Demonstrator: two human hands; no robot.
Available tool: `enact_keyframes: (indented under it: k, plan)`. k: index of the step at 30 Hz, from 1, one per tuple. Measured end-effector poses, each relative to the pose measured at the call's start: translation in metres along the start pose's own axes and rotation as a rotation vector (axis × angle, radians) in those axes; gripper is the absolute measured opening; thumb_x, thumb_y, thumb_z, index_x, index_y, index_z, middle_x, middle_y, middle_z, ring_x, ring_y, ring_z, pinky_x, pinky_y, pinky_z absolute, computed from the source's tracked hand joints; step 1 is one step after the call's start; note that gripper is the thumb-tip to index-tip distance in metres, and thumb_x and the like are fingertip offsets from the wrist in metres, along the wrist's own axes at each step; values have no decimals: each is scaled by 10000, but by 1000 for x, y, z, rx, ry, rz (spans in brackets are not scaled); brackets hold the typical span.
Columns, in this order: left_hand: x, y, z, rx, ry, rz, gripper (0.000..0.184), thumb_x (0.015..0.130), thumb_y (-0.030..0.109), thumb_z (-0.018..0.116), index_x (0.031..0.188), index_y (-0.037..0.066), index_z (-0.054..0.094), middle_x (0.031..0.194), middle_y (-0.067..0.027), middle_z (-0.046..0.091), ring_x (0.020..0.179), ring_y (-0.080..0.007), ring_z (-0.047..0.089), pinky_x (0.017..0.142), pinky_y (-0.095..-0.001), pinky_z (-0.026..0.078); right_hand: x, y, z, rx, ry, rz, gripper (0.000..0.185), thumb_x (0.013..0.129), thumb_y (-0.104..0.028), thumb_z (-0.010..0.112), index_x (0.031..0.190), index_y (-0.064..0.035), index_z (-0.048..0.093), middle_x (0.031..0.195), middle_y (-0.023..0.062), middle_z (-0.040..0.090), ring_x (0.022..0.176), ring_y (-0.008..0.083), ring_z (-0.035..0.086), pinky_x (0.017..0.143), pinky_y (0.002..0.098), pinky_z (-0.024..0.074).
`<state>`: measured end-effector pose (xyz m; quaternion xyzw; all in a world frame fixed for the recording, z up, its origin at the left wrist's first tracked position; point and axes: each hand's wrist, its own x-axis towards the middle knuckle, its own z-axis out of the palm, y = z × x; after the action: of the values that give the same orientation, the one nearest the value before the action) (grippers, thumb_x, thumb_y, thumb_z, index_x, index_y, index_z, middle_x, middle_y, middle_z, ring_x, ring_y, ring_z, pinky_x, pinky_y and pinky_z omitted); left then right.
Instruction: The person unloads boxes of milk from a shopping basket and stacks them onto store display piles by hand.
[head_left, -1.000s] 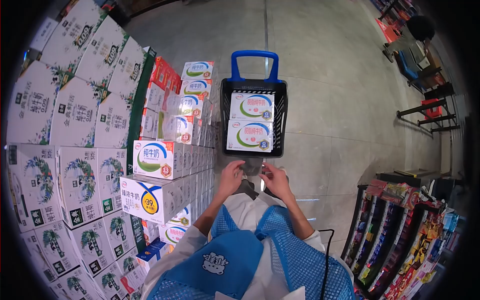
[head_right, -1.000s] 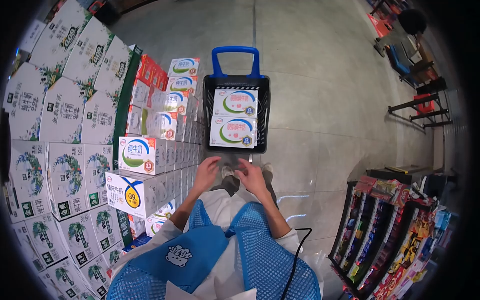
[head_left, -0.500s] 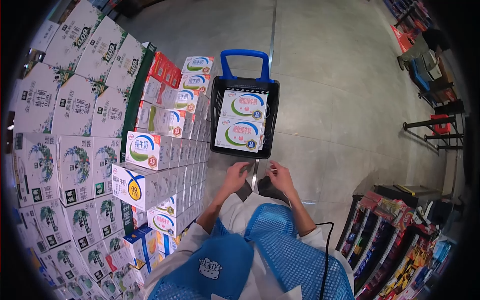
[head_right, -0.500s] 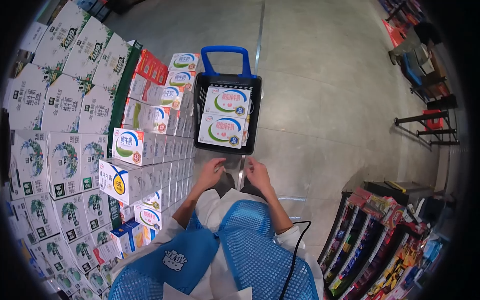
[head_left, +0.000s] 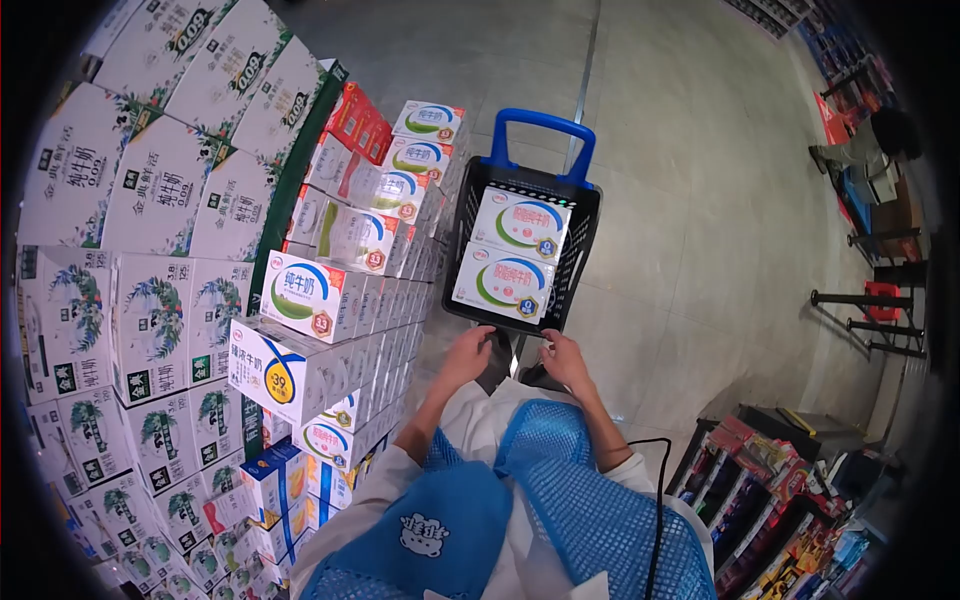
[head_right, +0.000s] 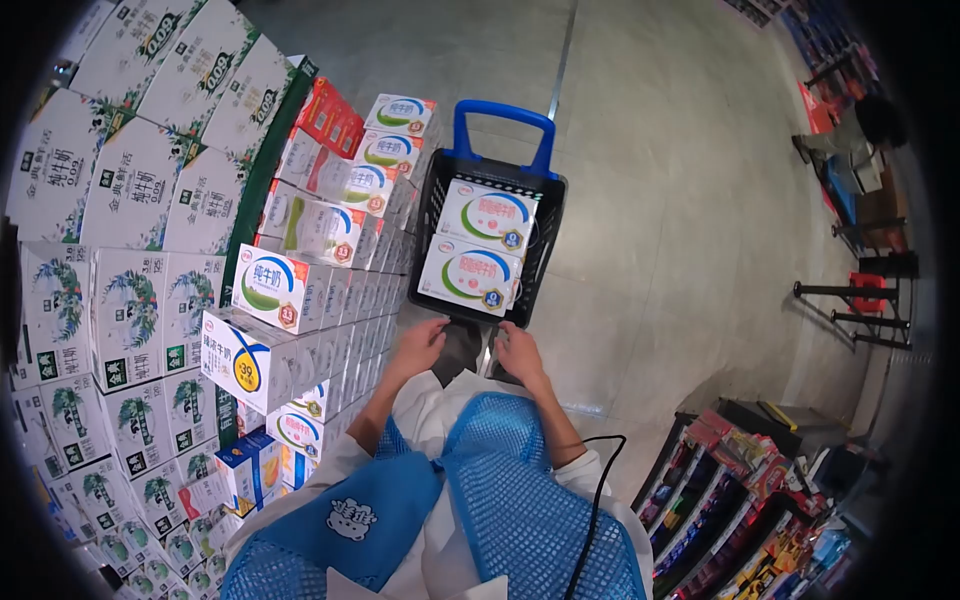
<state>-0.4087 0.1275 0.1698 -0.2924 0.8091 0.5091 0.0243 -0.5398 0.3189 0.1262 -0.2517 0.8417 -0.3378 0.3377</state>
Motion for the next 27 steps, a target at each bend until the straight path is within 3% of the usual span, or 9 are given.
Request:
enact_keyframes:
  k: [3, 6, 9, 14, 16, 19, 27]
  plan:
    - [22, -3, -19, -11, -40, 69, 312, 839, 66, 564, 1145, 7, 592, 1066, -195, 621, 949, -345, 615, 848, -411, 485, 26, -25, 12, 9, 35, -40, 362, 839, -160, 619, 1150, 20, 574, 1042, 234, 652, 908, 358, 661, 811, 398, 527]
    - [37, -9, -37, -48, -67, 151, 303, 845, 59, 563, 1139, -11, 583, 1041, -197, 619, 922, -352, 614, 818, -400, 493, 48, -50, 13, 3, -94, -119, 290, 879, -205, 587, 1042, 32, 628, 974, 239, 660, 880, 355, 661, 781, 406, 523]
    - [50, 4, -69, -63, -77, 144, 298, 841, 50, 567, 1131, -17, 582, 1031, -198, 618, 900, -356, 615, 799, -401, 496, 66, -74, 3, -119, -186, -82, 305, 886, -218, 583, 1055, 32, 632, 953, 239, 660, 865, 360, 655, 764, 413, 516]
    - [78, -7, -92, -99, -59, 153, 296, 845, 43, 564, 1136, -5, 588, 1038, -209, 616, 886, -347, 620, 775, -395, 502, 80, -94, -6, -111, -42, -130, 311, 890, -230, 574, 1052, 32, 619, 974, 232, 650, 892, 390, 627, 800, 444, 495]
    - [90, -11, -98, -33, -19, 183, 299, 850, 54, 578, 1146, 12, 591, 976, -172, 630, 854, -298, 635, 767, -367, 502, 84, -102, -7, -50, -44, -139, 332, 907, -244, 564, 1080, 33, 621, 1001, 241, 651, 874, 388, 640, 779, 421, 505]
    - [100, -5, -104, -108, -44, 93, 304, 849, 58, 558, 1148, 13, 587, 1071, -210, 611, 911, -348, 620, 798, -399, 504, 94, -99, -1, -96, -58, -191, 337, 905, -246, 562, 1088, 31, 620, 1012, 235, 651, 878, 384, 642, 787, 418, 505]
    - [117, -4, -105, -87, -70, 150, 300, 848, 64, 552, 1140, 2, 588, 1064, -204, 613, 949, -350, 606, 831, -407, 488, 108, -114, -7, -148, -57, -141, 327, 892, -228, 570, 1092, 25, 621, 1008, 246, 641, 890, 375, 640, 794, 410, 502]
